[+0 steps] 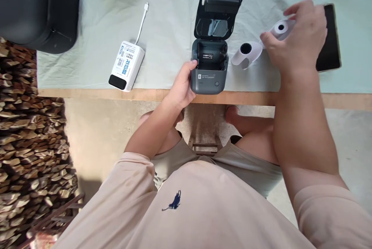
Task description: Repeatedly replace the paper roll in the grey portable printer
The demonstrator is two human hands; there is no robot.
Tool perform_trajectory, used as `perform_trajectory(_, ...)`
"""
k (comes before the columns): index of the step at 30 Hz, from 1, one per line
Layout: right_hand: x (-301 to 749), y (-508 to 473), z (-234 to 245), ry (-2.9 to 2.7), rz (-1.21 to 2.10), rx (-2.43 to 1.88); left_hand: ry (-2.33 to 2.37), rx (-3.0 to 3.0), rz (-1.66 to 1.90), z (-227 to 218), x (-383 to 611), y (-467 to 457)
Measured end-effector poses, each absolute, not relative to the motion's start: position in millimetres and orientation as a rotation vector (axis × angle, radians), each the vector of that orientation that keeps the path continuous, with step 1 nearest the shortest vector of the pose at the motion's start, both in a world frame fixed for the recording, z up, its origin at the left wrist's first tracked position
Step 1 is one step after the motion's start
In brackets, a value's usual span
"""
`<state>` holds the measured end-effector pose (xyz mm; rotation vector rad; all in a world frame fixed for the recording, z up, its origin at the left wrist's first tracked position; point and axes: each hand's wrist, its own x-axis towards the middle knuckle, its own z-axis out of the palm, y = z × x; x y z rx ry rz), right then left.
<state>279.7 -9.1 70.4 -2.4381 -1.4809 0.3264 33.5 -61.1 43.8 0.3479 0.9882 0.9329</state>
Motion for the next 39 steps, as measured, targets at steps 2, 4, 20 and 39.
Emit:
perform_trajectory(2, 286, -6, 68, -1.486, 0.356, -2.44, 0.984, 0.349, 0.931, 44, 33, -61)
perform_trajectory(4, 294, -7, 63, -1.495, 0.375, -2.396, 0.977, 0.361, 0.93, 44, 32, -61)
perform_trajectory(20, 315, -6, 72, -0.866, 1.055, -1.478, 0.935, 0.354, 0.934, 47, 32, -63)
perform_trajectory(39, 198, -56, 104, -2.112, 0.536, -1.731, 0.97, 0.383, 0.961, 41, 31, -65)
